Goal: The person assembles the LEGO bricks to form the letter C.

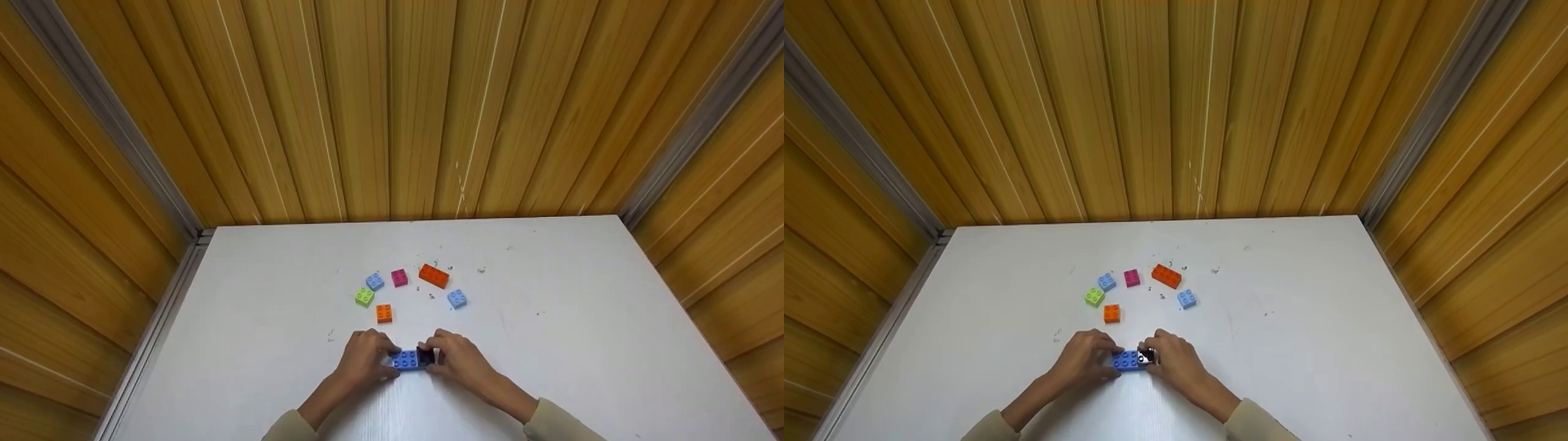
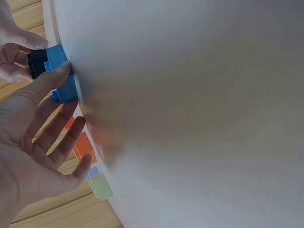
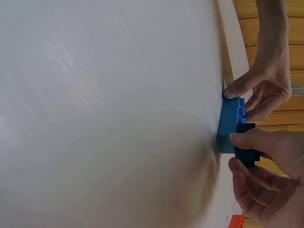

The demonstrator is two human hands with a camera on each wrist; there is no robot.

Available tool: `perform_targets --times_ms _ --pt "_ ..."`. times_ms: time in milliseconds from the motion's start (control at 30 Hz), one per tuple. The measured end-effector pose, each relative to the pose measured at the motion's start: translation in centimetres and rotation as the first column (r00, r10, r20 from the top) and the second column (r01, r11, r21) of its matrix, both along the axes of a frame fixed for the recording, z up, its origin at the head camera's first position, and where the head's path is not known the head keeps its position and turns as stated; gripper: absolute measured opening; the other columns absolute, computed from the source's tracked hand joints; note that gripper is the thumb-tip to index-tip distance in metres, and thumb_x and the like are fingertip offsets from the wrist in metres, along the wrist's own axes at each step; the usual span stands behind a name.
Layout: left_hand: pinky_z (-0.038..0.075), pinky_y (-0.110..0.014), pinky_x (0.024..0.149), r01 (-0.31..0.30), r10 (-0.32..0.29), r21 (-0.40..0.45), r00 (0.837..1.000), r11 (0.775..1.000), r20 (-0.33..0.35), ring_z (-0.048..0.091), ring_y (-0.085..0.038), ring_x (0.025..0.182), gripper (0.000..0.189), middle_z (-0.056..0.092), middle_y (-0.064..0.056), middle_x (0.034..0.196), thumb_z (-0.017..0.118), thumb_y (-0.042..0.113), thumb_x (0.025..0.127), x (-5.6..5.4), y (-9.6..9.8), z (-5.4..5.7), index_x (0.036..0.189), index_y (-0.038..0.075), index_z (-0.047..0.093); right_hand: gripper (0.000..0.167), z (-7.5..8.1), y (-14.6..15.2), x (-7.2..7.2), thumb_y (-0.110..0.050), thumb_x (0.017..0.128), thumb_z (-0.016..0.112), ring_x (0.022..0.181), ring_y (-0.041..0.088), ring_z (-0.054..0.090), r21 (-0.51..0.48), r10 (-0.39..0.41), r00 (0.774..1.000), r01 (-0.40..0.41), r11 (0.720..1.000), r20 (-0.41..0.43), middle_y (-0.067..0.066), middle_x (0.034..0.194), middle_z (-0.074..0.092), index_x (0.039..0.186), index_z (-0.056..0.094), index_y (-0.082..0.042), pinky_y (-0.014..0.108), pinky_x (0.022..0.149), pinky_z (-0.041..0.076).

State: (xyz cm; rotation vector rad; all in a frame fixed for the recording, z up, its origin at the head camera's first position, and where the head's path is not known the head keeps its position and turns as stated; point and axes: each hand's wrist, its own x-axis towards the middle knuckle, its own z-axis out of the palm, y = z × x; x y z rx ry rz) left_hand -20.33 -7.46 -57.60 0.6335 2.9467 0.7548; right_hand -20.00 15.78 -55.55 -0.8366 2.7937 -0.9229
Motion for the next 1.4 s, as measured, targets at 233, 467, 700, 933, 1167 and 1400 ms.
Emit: perform_targets --times_ms 233,467,700,933,1167,1400 --pt "0.048 -0.036 0.088 0.009 -0.01 0.025 1.0 1.0 0.026 0.06 -0.007 0.087 0.038 0.078 0.006 0.094 0.093 0.029 0.071 0.7 0.2 -0.4 0.106 0.019 0.082 0.033 0.0 0.3 0.5 -0.01 0.079 0.086 0.078 0.008 0.058 0.035 0.002 1.0 -0.003 0.999 0.023 0.0 0.095 0.069 0.11 0.077 -0.009 0.021 0.068 0.048" --pt "0.047 -0.034 0.085 0.005 -0.007 0.046 0.999 0.999 0.033 0.057 -0.007 0.085 0.038 0.078 0.004 0.094 0.094 0.028 0.07 0.6 0.2 -0.5 0.105 0.016 0.083 0.034 0.2 0.0 -0.2 -0.023 0.073 0.091 0.076 0.01 0.06 0.036 0.004 1.0 -0.004 0.999 0.008 0.002 0.093 0.071 0.101 0.075 -0.009 0.021 0.066 0.046" --pt "0.048 -0.034 0.085 0.016 -0.015 0.045 1.0 0.999 -0.016 0.059 -0.009 0.085 0.038 0.079 0.002 0.095 0.094 0.029 0.071 0.3 0.1 -0.4 0.105 0.015 0.083 0.033 0.2 -0.2 -0.6 -0.021 0.072 0.092 0.075 0.008 0.057 0.023 -0.008 1.0 0.008 1.0 0.003 0.001 0.091 0.07 0.098 0.075 -0.01 0.021 0.065 0.046" --pt "0.049 -0.033 0.081 0.039 -0.037 0.024 0.997 0.999 -0.074 0.062 -0.011 0.084 0.037 0.079 0.001 0.093 0.095 0.027 0.07 0.4 -0.1 -0.2 0.103 0.013 0.083 0.032 0.2 -0.5 -0.4 -0.021 0.074 0.091 0.078 0.01 0.057 0.026 -0.021 1.0 0.02 0.999 0.021 0.001 0.091 0.068 0.098 0.074 -0.01 0.022 0.068 0.047" --pt "0.047 -0.034 0.083 0.031 -0.029 0.058 0.999 0.998 -0.04 0.06 -0.012 0.085 0.038 0.079 0.002 0.094 0.094 0.027 0.071 0.3 -0.3 0.0 0.104 0.014 0.083 0.032 0.4 -0.7 -0.2 -0.018 0.075 0.091 0.079 0.011 0.057 0.019 -0.046 0.999 0.045 0.999 0.028 0.001 0.091 0.067 0.101 0.074 -0.009 0.022 0.069 0.048" --pt "0.047 -0.035 0.086 0.035 -0.034 0.069 0.999 0.997 -0.017 0.061 -0.012 0.088 0.037 0.078 0.001 0.095 0.093 0.027 0.072 0.5 -0.3 -0.1 0.105 0.013 0.082 0.033 0.5 -0.8 0.2 -0.017 0.075 0.091 0.081 0.013 0.059 0.015 -0.055 0.998 0.055 0.998 0.038 0.002 0.092 0.068 0.102 0.074 -0.008 0.024 0.07 0.049"
